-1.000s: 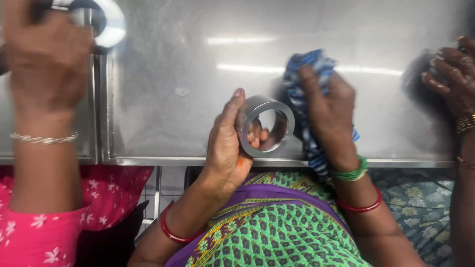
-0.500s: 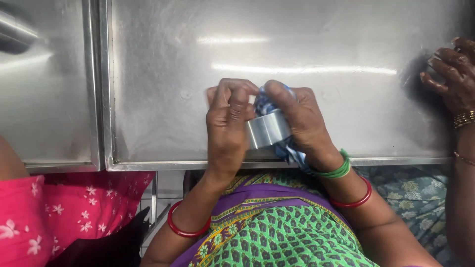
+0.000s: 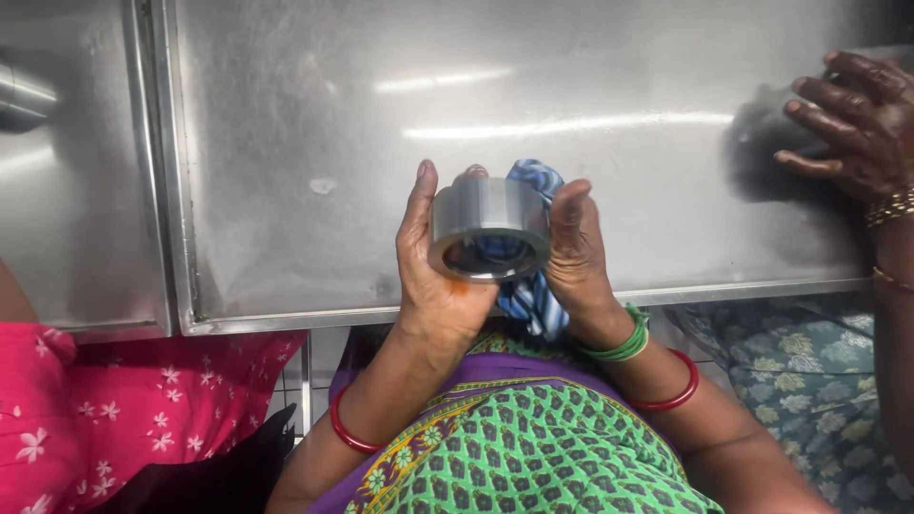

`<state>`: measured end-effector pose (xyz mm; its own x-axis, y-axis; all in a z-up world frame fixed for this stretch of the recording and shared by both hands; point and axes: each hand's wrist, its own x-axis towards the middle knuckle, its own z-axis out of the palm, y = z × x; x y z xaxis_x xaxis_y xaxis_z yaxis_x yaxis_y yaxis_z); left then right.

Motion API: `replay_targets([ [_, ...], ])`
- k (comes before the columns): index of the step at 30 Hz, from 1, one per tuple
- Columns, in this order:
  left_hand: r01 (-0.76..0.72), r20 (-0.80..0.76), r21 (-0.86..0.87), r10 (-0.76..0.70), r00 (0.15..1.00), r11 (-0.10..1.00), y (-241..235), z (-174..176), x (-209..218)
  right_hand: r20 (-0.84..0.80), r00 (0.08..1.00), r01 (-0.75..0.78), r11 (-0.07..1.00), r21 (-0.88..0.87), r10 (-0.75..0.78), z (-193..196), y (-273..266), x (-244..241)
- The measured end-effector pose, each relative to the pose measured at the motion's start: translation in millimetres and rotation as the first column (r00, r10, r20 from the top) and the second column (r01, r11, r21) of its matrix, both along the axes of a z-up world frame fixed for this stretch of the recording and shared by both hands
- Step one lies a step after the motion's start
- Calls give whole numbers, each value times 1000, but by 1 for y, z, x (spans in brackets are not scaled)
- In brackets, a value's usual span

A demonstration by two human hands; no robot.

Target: The camera wearer is cleaning metal rings with a blue and white striped cloth and marking them with a marker while working at a table with others.

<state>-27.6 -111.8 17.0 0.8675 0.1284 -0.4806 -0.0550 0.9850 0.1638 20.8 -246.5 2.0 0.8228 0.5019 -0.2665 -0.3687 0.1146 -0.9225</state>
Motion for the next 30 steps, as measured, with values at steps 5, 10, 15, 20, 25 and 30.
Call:
replay_targets([
  [5,-63,-165,44,69,984,997,-18,19,-1,616,786,235,948,-216,-55,19,-12,8],
  [10,217,-172,84,-201,965,973,-8,29,6,923,383,170,978,-124,50,26,-33,25],
  [15,239,-140,807,-218,966,540,27,17,-14,854,495,571,801,-179,-162,-15,-118,52],
  [20,142,-153,579,63,986,-803,84,-2,-10,778,608,599,734,-321,-156,35,-152,73],
  [25,272,-41,181,269,962,-945,135,-12,4,878,475,670,619,-410,68,22,-177,96],
  [30,160,-54,359,151,987,-920,92,9,16,841,375,731,433,-528,391,11,-151,97],
])
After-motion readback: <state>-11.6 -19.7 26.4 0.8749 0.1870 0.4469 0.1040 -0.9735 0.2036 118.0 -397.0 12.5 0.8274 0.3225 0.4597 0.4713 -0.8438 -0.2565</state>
